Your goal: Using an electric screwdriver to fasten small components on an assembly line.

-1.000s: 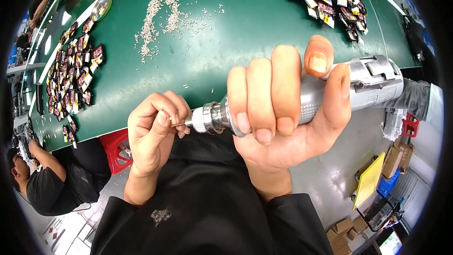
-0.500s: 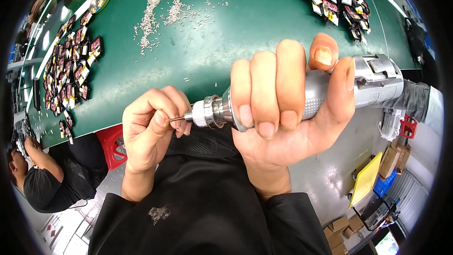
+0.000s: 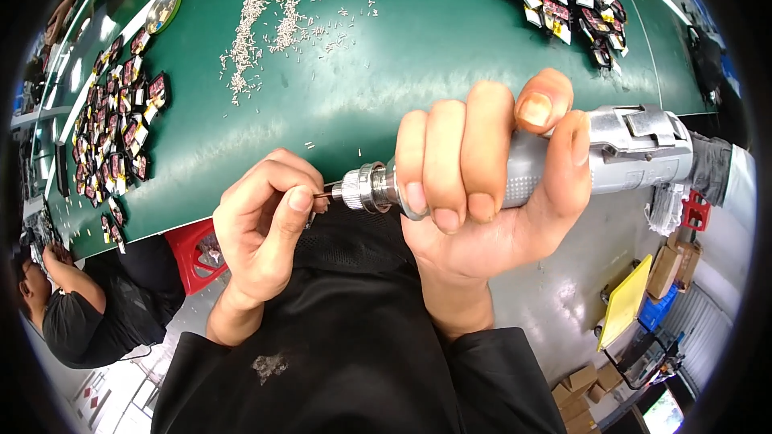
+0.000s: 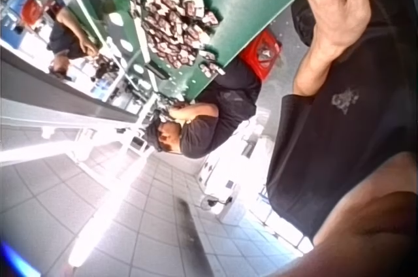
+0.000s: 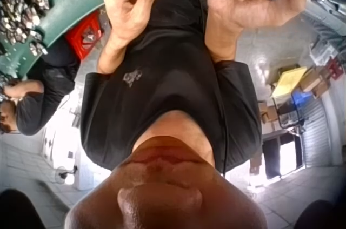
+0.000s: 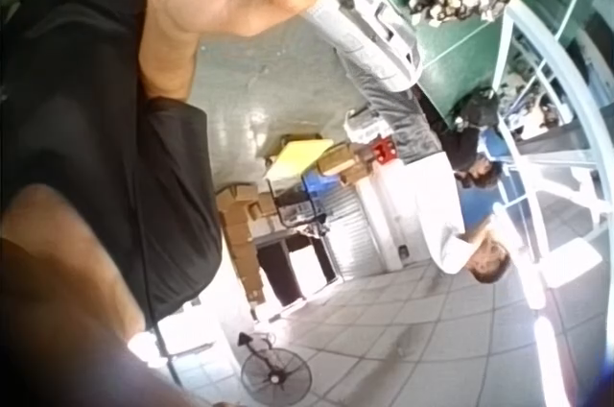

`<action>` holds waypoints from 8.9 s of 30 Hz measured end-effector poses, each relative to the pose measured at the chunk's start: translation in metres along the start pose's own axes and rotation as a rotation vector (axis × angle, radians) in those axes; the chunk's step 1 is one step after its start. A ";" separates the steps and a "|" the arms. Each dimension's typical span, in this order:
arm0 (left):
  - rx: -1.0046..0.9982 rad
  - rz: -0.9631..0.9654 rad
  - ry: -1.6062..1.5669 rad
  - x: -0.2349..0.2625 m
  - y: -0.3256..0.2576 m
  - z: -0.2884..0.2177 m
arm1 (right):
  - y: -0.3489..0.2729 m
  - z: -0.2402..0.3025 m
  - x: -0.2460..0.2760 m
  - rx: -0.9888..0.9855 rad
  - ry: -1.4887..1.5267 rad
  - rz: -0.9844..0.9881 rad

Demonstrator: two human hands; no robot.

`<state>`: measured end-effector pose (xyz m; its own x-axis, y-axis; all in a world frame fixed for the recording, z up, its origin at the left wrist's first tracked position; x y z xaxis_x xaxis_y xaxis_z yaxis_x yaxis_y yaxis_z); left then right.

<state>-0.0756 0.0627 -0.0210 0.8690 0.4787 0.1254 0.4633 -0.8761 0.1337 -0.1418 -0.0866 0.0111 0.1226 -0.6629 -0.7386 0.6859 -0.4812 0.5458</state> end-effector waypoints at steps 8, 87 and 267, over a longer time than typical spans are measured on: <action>0.075 -0.199 0.687 0.096 0.035 -0.015 | -0.019 0.008 0.048 0.074 -0.064 -0.347; -0.534 0.535 1.272 -0.073 0.070 -0.005 | -0.083 -0.009 0.053 -0.311 -0.083 -0.546; 0.041 -0.150 0.958 0.106 0.017 0.007 | -0.017 0.008 0.075 -0.162 0.028 -0.185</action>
<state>0.0258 0.0985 -0.0127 0.2986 0.4143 0.8598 0.5791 -0.7947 0.1818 -0.1499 -0.1328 -0.0505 0.0027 -0.5546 -0.8321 0.8042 -0.4934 0.3315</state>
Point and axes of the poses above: each hand's wrist, its own y-axis towards the middle knuckle, its own x-axis out of the back of the hand, z = x × y, the point moved 6 cm from there along y, towards the middle knuckle, and after that the axes turned 15 degrees about z, right-handed, at the moved point
